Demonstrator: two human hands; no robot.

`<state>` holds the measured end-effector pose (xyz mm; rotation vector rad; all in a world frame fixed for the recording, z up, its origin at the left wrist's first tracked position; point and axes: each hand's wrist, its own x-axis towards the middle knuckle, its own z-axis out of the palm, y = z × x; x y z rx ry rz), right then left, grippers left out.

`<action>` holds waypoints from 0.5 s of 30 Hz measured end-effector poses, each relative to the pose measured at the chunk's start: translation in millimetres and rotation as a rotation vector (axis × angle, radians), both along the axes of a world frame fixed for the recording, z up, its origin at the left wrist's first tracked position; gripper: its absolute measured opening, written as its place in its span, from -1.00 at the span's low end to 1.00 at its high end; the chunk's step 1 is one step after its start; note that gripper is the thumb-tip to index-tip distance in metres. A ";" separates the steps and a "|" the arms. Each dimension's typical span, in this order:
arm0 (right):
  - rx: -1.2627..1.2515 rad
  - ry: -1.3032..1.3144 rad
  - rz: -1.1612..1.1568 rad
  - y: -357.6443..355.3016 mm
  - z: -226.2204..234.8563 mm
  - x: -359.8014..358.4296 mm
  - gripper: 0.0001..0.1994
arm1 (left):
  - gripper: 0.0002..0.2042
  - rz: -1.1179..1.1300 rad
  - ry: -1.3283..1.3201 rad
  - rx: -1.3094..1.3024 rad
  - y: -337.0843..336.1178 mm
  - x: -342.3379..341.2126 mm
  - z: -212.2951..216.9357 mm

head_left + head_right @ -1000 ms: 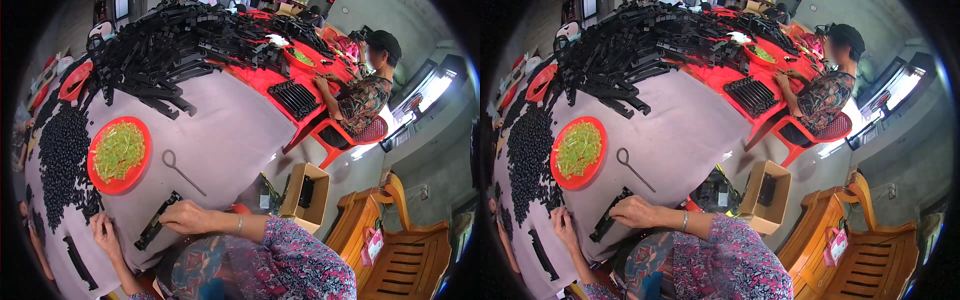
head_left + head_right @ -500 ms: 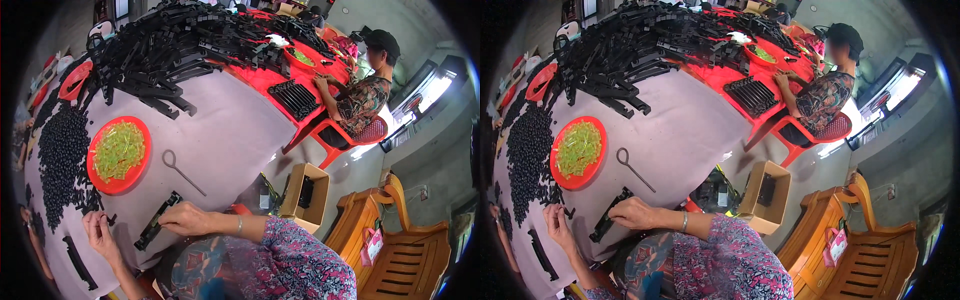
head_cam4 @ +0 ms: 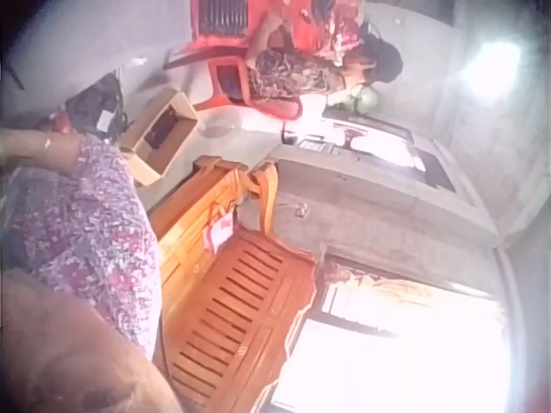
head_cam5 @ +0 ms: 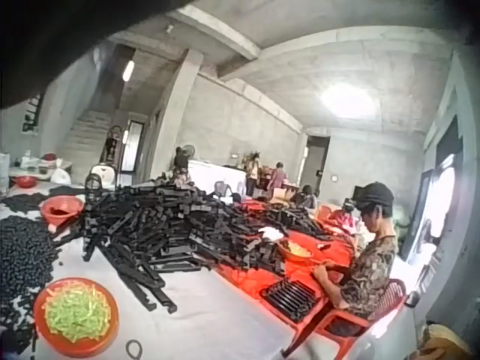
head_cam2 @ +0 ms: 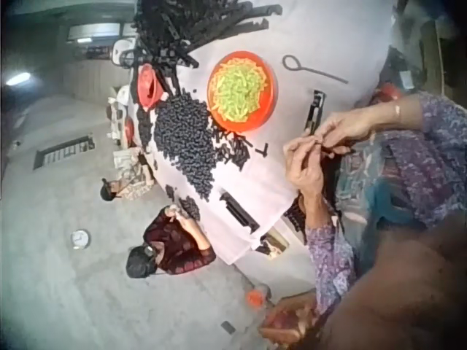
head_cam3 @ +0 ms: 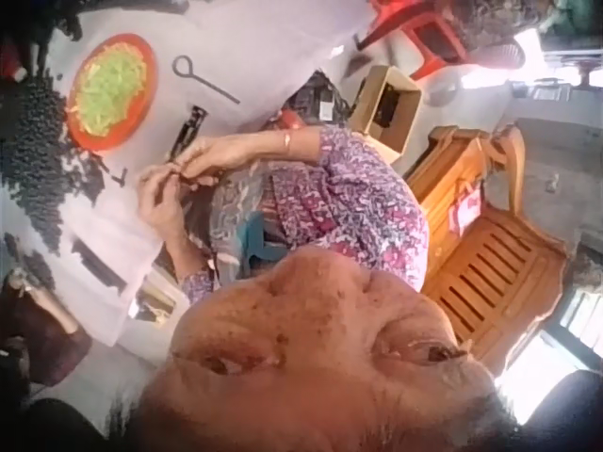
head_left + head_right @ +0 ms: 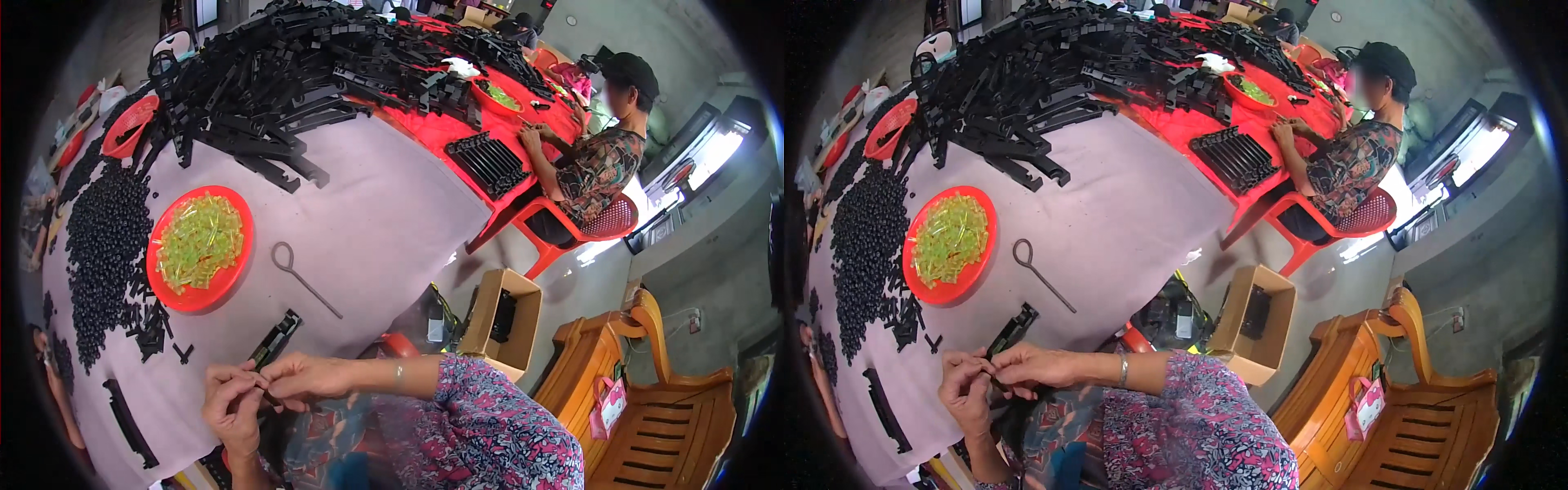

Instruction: Assembling and inspecting plastic components for printer toner cartridges at a manufacturing workstation.

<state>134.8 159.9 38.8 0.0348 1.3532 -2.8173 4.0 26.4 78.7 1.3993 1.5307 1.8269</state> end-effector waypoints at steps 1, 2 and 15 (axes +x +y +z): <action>-0.067 -0.026 0.036 -1.4 0.8 -0.4 -0.70 | -0.83 -0.001 -0.002 0.004 -2.5 -0.3 -1.1; -0.134 -0.052 0.073 -1.8 2.0 0.9 -0.69 | -0.82 -0.001 -0.004 0.007 -4.8 -0.4 -1.5; -0.261 -0.208 0.185 11.1 -1.6 3.3 -0.78 | -0.75 -0.081 0.143 0.041 -19.4 1.6 -2.1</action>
